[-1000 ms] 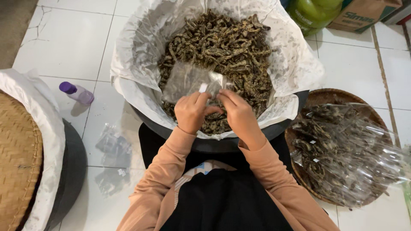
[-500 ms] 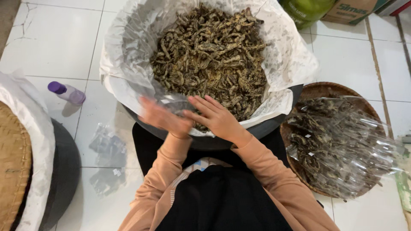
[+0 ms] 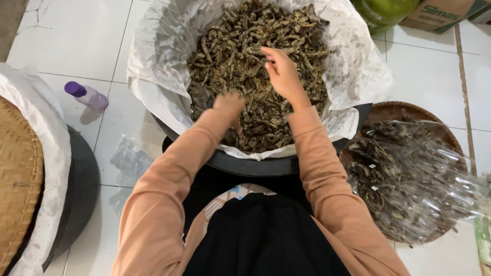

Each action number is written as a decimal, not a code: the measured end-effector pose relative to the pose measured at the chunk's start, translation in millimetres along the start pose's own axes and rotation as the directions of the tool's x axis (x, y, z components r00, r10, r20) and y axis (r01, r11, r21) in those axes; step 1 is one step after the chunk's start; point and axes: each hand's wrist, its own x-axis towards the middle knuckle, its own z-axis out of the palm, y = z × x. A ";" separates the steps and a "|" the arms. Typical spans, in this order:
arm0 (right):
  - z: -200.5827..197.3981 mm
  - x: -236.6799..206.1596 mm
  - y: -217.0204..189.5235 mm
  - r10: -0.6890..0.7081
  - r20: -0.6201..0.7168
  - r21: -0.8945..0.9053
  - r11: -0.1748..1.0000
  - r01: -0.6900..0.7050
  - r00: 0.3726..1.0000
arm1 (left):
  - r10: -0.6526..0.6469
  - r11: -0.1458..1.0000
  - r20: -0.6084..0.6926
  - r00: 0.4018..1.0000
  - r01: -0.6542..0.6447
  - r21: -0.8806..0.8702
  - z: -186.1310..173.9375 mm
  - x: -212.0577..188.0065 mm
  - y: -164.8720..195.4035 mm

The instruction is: The person sits on the floor in front of a large paper-lined basin filled with dried sea cucumber pieces. They open a small clear plastic bag, pick pieces from the basin by hand, place them into the bag, then set the filled bag onto a woven tray beside them and take a new empty bag, repeating the cycle.

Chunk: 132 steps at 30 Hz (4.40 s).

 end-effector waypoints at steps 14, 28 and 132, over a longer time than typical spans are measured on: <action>11.1 -14.1 17.5 0.022 -0.157 -0.062 0.998 -0.032 0.987 | -0.167 0.984 -0.280 0.946 0.177 0.012 53.0 54.4 -45.5; 30.0 -7.1 17.1 0.258 -0.008 0.864 0.488 -0.123 0.966 | -0.108 0.910 -0.930 0.353 -0.342 -0.236 -19.7 68.9 31.7; -38.4 82.4 -72.0 0.008 0.266 -0.342 0.936 0.087 0.964 | -0.335 -0.942 0.080 0.939 -0.335 -0.024 18.9 88.4 -36.1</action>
